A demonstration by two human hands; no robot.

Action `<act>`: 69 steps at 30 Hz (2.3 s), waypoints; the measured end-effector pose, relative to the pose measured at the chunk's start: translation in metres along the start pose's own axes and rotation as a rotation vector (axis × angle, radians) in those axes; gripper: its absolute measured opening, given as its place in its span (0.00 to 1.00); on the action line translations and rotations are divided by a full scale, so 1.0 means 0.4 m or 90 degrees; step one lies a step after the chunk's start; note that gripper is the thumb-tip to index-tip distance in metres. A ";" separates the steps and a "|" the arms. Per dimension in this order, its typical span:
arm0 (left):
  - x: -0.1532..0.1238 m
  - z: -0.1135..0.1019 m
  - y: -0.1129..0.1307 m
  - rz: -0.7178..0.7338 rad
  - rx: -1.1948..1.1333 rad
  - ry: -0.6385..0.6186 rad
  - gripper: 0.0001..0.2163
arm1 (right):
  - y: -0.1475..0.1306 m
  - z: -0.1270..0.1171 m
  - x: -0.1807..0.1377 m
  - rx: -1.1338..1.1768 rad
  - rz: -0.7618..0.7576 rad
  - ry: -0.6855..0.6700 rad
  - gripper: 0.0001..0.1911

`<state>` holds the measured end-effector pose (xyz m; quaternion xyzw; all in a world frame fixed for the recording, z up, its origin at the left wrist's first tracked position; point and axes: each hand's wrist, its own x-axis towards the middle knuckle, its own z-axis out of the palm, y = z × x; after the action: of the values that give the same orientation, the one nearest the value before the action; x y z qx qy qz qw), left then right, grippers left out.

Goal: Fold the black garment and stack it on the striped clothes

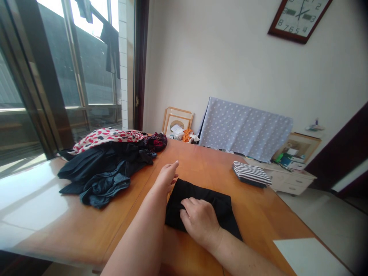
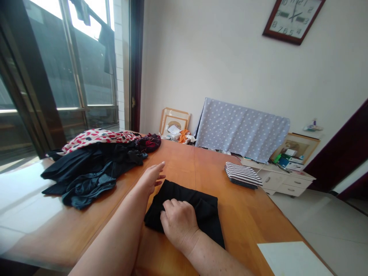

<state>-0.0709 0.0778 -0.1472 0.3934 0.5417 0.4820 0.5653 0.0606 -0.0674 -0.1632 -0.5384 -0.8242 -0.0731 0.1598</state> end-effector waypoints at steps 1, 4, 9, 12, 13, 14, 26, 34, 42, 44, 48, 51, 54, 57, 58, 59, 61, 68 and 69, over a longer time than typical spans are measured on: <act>-0.002 0.001 0.001 0.005 0.002 -0.002 0.22 | -0.004 -0.008 -0.001 0.008 -0.002 -0.007 0.10; -0.009 0.005 0.002 0.028 0.004 -0.019 0.21 | -0.021 -0.028 -0.010 0.031 -0.022 -0.053 0.13; -0.015 0.035 -0.013 0.126 0.084 -0.049 0.18 | 0.006 -0.052 -0.016 0.113 0.014 -0.048 0.13; -0.013 0.059 -0.026 0.156 0.118 -0.068 0.13 | 0.087 -0.073 -0.014 0.146 0.113 0.029 0.14; -0.012 0.064 -0.030 0.165 0.129 -0.074 0.12 | 0.121 -0.079 -0.016 0.152 0.157 0.043 0.14; -0.011 0.069 -0.033 0.181 0.149 -0.078 0.11 | 0.155 -0.083 -0.020 0.153 0.199 0.043 0.15; -0.048 0.093 -0.053 0.292 0.338 -0.155 0.08 | 0.302 -0.049 -0.117 0.208 0.319 -0.015 0.20; -0.046 0.092 -0.060 0.317 0.412 -0.188 0.09 | 0.293 -0.118 -0.183 0.446 0.272 0.071 0.06; -0.045 0.089 -0.063 0.334 0.492 -0.197 0.08 | 0.294 -0.111 -0.296 0.476 0.332 0.035 0.04; -0.046 0.088 -0.061 0.319 0.474 -0.188 0.07 | 0.291 -0.103 -0.307 0.464 0.333 0.039 0.04; -0.041 0.083 -0.059 0.276 0.449 -0.197 0.07 | 0.279 -0.109 -0.319 0.377 0.321 0.020 0.08; -0.033 0.077 -0.060 0.280 0.456 -0.201 0.07 | 0.277 -0.127 -0.323 0.349 0.307 -0.027 0.10; -0.024 0.070 -0.054 0.295 0.486 -0.184 0.06 | 0.289 -0.141 -0.312 0.395 0.325 -0.023 0.07; -0.020 0.067 -0.044 0.306 0.486 -0.144 0.05 | 0.306 -0.141 -0.281 0.438 0.364 0.038 0.09; -0.020 0.068 -0.042 0.315 0.473 -0.132 0.05 | 0.310 -0.138 -0.267 0.440 0.377 0.067 0.11; -0.021 0.070 -0.041 0.330 0.458 -0.127 0.05 | 0.312 -0.133 -0.250 0.439 0.385 0.095 0.14; -0.023 0.077 -0.046 0.380 0.432 -0.137 0.07 | 0.309 -0.123 -0.212 0.431 0.382 0.137 0.17; -0.033 0.098 -0.095 0.454 0.436 -0.300 0.14 | 0.256 -0.069 -0.111 0.313 0.277 0.065 0.27; -0.033 0.097 -0.102 0.446 0.468 -0.313 0.16 | 0.250 -0.058 -0.110 0.281 0.272 0.012 0.30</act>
<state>-0.0268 0.0588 -0.1795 0.8217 0.3633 0.3144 0.3066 0.1721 -0.0712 -0.1616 -0.6509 -0.6868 0.1380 0.2925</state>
